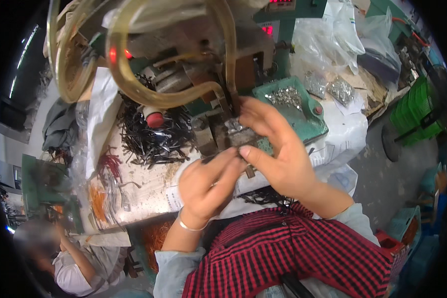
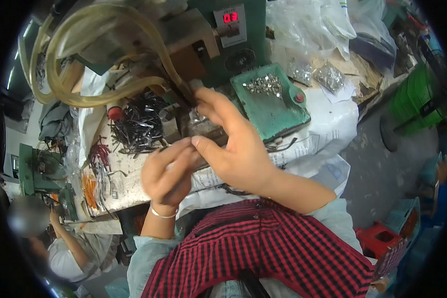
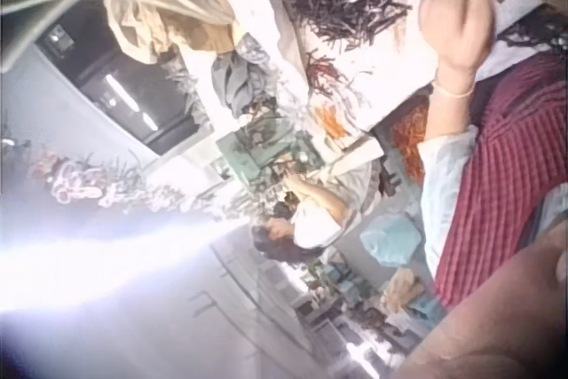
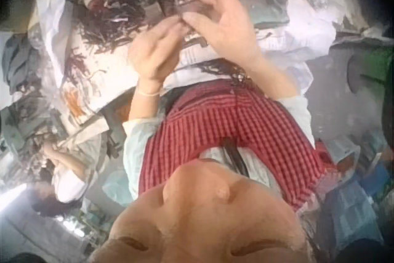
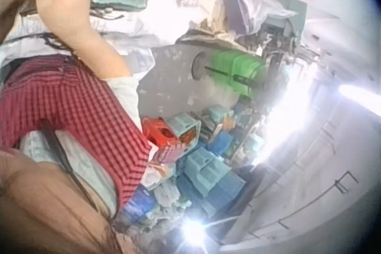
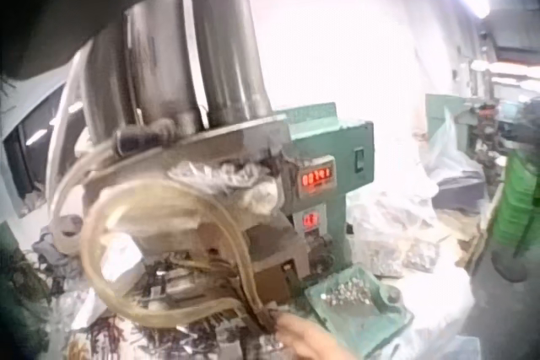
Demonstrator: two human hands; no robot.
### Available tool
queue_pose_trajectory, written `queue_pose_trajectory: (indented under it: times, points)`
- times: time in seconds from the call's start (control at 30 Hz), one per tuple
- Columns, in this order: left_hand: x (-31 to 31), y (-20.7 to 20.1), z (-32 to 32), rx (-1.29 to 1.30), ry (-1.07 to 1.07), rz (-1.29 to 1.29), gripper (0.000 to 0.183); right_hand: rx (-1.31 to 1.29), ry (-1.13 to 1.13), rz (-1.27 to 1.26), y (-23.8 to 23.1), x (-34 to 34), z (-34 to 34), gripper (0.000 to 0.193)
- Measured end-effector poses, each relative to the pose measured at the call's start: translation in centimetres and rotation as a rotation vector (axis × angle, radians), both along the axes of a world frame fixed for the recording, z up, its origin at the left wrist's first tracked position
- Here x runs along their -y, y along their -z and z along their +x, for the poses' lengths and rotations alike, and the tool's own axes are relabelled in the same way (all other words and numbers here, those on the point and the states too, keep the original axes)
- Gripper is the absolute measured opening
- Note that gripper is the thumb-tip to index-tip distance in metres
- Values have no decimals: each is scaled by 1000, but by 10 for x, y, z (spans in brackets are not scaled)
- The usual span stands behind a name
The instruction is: The person repeatedly picks small metallic components from a green tray and places them into a press machine, then removes the processed items. The hands work continuously with the tray and machine, handling components one at a time.
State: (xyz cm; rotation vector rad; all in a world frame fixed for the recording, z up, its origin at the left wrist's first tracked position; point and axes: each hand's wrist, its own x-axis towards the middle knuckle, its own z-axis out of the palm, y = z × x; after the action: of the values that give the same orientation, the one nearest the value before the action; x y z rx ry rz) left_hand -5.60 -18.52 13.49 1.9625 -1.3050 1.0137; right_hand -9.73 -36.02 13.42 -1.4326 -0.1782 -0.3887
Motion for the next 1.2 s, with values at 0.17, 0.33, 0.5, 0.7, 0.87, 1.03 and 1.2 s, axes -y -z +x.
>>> queue_pose_trajectory:
  times: [0.17, 0.33, 0.5, 0.7, 0.87, 1.03, 1.2]
  points:
    - [26, 27, 13, 131, 44, -18, 18, -112, 252, -195, 20, 66, 38, 58]
    - [32, 31, 19, 151, 92, -48, 20, -128, 669, -339, 123, 148, 36, 38]
    - [29, 35, 18, 148, 71, -56, 22, -276, 620, -904, 107, 125, 1, 16]
    - [19, 40, -15, -150, 6, -115, 25, -275, 687, -1172, 113, 106, 8, 12]
    - [-63, 25, -63, -172, -303, 170, 27, -317, 748, -965, 120, 104, -1, 10]
    - [-109, 3, -13, -87, -740, -35, 23, -111, 785, -868, 114, 108, 11, 16]
    - [-145, 117, 54, -388, -819, 324, 26, -34, 787, -860, 104, 91, 20, 14]
